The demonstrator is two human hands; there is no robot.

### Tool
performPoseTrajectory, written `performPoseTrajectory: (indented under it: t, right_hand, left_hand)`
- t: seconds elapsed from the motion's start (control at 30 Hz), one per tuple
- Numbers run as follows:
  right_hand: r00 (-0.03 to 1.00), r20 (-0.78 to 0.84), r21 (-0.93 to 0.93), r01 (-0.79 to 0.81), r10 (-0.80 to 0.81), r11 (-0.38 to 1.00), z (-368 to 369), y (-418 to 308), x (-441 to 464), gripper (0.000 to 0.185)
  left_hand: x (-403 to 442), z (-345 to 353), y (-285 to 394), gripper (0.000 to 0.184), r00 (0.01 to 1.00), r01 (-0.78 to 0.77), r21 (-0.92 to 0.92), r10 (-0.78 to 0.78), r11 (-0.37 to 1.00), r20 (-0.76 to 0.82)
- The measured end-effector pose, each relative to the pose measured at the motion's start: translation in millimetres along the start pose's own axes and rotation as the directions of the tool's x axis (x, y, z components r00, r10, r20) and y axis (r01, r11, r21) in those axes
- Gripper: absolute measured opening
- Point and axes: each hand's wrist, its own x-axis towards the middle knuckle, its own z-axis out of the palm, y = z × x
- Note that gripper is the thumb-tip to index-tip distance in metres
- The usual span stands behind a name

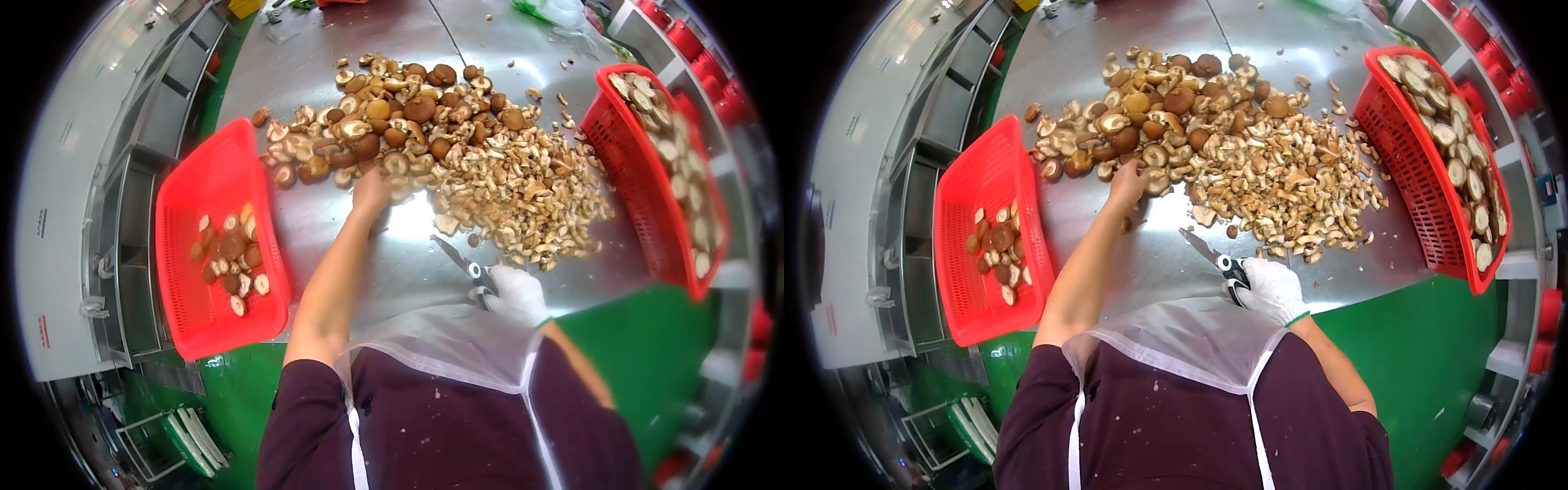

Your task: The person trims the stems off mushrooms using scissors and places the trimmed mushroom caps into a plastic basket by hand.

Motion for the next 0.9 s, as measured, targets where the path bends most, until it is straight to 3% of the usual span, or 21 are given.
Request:
performPoseTrajectory:
  t: [0.13,0.2,0.27,0.37,0.47,0.57,0.67,0.77,0.9]
  right_hand:
    - [0.999,-0.048,-0.044,-0.024,0.021,0.999,1.1,0.5,-1.2,0.037]
    - [0.996,-0.075,-0.057,-0.044,0.04,0.997,1.1,-3.6,3.3,0.035]
    - [0.998,-0.015,-0.073,-0.057,0.056,0.996,-3.3,-7.2,12.0,0.034]
    - [0.995,0.059,-0.096,-0.08,0.086,0.992,-8.9,-12.8,20.5,0.035]
    - [0.983,0.149,-0.132,-0.09,0.11,0.987,-22.0,-18.2,24.5,0.034]
    - [1.0,0.021,-0.165,-0.018,0.022,0.986,-23.2,-11.4,21.7,0.033]
    - [0.998,0.059,-0.2,0.038,-0.027,0.979,-31.4,-5.9,23.0,0.031]
    - [0.989,0.05,-0.255,0.15,-0.142,0.955,-38.1,5.5,23.9,0.027]
    - [0.921,-0.09,-0.348,0.326,-0.378,0.879,-42.7,28.6,29.6,0.026]
  left_hand:
    - [-15.5,3.8,-8.2,0.035,0.956,0.196,-0.327,-0.107,0.925,0.272]
    - [-52.4,-9.9,16.4,0.03,0.892,0.36,-0.561,-0.099,0.746,0.441]
    - [-83.3,-7.7,30.0,0.031,0.896,0.405,-0.7,-0.104,0.589,0.431]
    - [-113.3,-8.2,35.7,0.033,0.916,0.362,-0.76,-0.052,0.54,0.398]
    - [-127.9,-13.3,41.3,0.034,0.933,0.3,-0.767,-0.006,0.568,0.361]
    - [-133.7,-15.9,47.6,0.039,0.934,0.259,-0.738,0.032,0.623,0.355]
    - [-132.9,-12.9,48.5,0.043,0.916,0.2,-0.669,0.105,0.715,0.386]
    - [-132.6,-15.0,50.4,0.045,0.86,0.211,-0.6,0.146,0.772,0.489]
    - [-129.9,-30.4,61.9,0.043,0.758,0.284,-0.54,0.16,0.792,0.633]
